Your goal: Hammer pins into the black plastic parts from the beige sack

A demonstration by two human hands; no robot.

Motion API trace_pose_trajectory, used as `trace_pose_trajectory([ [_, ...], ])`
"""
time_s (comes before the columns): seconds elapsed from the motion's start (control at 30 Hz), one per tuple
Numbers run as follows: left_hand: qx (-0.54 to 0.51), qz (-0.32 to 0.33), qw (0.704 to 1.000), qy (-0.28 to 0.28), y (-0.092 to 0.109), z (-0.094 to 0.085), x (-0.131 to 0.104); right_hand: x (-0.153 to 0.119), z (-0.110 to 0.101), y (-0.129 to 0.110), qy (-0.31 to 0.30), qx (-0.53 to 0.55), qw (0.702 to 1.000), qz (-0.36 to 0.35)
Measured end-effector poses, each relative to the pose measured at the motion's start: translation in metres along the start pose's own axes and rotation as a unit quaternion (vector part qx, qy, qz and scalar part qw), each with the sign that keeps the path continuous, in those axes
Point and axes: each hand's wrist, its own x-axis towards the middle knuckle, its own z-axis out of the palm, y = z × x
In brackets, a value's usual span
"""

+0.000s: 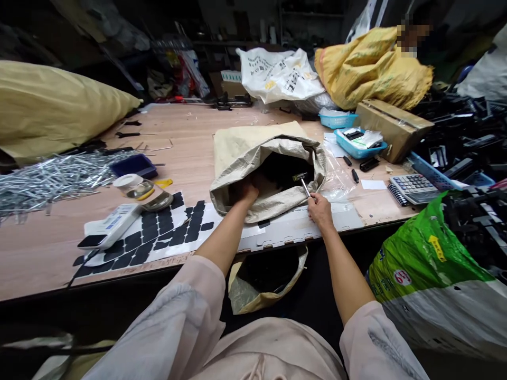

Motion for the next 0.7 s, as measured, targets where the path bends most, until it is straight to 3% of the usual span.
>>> trace_pose_trajectory([
  [0.1,0.096,0.018,0.995,0.005,-0.01,0.001,-0.002,0.002,0.001,0.001,0.002,-0.009,1.0,0.002],
  [0.2,0.164,0.06,0.984,-0.038,-0.012,0.006,-0.006,0.003,0.0,0.001,0.001,-0.014,1.0,0.004],
  [0.47,0.076,0.054,0.99,-0.103,-0.008,0.004,-0.029,-0.003,-0.001,-0.006,0.004,-0.044,0.999,-0.006],
  [0.57,0.034,0.038,0.997,-0.065,-0.008,-0.001,-0.033,-0.002,-0.001,-0.005,0.007,-0.052,0.999,-0.012],
  [0.7,-0.039,-0.042,0.998,0.004,-0.011,-0.007,-0.033,0.0,-0.001,-0.003,0.006,-0.054,0.998,-0.013],
])
